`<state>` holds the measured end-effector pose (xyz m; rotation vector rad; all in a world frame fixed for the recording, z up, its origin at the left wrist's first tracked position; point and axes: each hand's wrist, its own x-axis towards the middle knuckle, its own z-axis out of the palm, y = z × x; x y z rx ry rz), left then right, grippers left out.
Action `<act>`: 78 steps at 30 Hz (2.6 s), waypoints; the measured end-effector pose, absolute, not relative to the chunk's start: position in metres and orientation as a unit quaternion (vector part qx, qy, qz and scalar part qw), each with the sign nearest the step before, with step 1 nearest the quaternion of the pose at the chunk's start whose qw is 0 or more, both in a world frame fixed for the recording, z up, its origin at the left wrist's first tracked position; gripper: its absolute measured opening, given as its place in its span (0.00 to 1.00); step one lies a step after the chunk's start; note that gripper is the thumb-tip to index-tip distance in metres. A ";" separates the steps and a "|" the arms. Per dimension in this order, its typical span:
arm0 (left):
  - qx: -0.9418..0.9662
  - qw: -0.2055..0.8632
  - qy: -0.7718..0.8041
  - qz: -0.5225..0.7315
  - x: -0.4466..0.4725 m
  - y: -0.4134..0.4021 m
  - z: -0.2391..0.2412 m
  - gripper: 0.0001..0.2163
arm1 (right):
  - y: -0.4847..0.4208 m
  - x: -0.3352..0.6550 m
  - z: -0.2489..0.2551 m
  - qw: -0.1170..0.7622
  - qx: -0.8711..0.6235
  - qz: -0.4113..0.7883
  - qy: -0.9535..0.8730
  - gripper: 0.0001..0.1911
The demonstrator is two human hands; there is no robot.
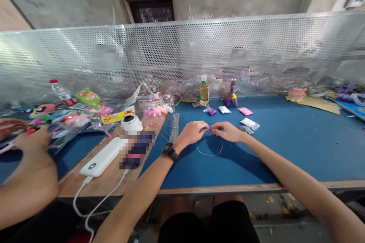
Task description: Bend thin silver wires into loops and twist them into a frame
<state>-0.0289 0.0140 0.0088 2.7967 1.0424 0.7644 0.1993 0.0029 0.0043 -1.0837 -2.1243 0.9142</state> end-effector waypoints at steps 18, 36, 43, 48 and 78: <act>0.919 0.055 0.327 0.215 -0.025 0.008 0.014 0.10 | -0.002 0.210 0.019 0.208 -0.401 0.188 -0.872 0.12; 0.905 0.003 0.341 0.255 -0.025 0.004 0.019 0.14 | 0.000 0.190 0.007 0.365 -0.463 0.497 -0.636 0.23; 0.912 -0.011 0.329 0.246 -0.019 -0.002 0.016 0.15 | -0.003 0.200 0.023 0.249 -0.486 0.717 -0.433 0.10; 0.909 -0.008 0.339 0.241 -0.017 -0.003 0.017 0.15 | -0.004 0.196 0.015 0.293 -0.497 0.638 -0.509 0.13; 0.905 0.005 0.364 0.221 -0.025 0.008 0.010 0.12 | -0.005 0.190 0.006 0.256 -0.480 0.296 -0.785 0.12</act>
